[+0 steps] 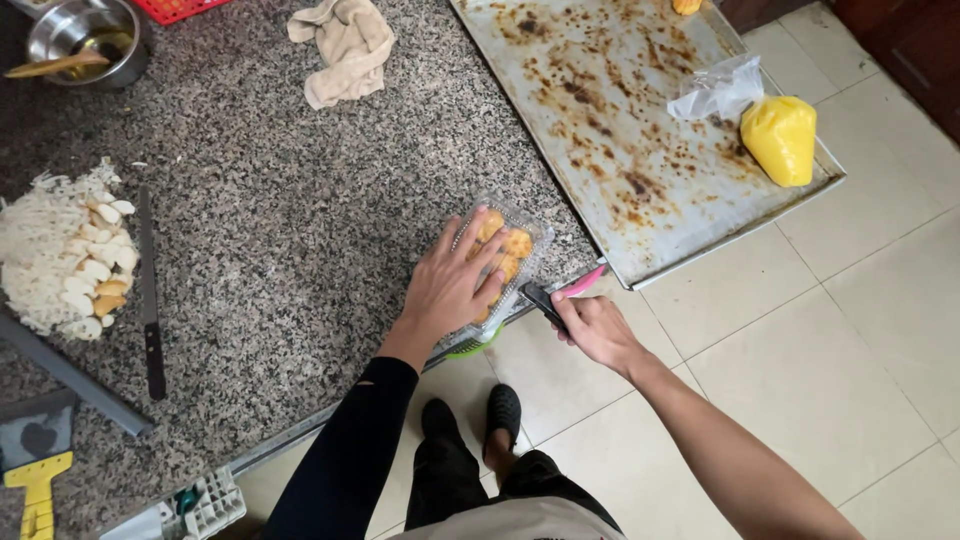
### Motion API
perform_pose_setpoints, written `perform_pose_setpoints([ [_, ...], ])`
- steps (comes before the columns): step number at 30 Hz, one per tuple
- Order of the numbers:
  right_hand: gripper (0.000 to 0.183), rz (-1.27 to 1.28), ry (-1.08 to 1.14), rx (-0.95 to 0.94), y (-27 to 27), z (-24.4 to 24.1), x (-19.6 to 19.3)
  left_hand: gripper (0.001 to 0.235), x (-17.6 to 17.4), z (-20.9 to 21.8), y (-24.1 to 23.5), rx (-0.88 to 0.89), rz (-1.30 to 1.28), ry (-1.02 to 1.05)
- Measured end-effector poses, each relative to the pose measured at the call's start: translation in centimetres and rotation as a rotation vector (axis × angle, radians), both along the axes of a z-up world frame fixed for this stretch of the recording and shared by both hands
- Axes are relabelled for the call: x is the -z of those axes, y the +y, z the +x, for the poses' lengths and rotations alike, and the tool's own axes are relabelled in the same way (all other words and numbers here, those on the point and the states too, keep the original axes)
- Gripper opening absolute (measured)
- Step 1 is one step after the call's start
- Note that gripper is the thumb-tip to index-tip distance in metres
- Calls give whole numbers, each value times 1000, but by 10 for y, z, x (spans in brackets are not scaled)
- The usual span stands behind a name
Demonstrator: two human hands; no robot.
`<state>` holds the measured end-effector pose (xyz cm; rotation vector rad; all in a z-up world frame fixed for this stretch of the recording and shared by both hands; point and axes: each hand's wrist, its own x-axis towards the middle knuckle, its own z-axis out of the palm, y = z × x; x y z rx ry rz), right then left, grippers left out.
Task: The recorder is packing cream puffs into plastic containers at a decorating station.
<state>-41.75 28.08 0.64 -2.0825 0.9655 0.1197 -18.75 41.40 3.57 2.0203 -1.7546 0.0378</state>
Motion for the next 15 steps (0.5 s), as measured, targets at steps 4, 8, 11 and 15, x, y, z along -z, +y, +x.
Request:
perform_pose_setpoints([
  [4,74,3,32,4,-1,5,1,56,1,0,0,-8,-11,-3],
  [8,75,-26,30,-13,-6,6,6,55,0,-1,1,-13,-16,-9],
  [11,75,-74,7,-53,-8,6,10,55,1,-1,0,-16,-16,1],
  [15,75,-83,16,-44,-8,7,14,55,3,1,0,-18,-27,3],
])
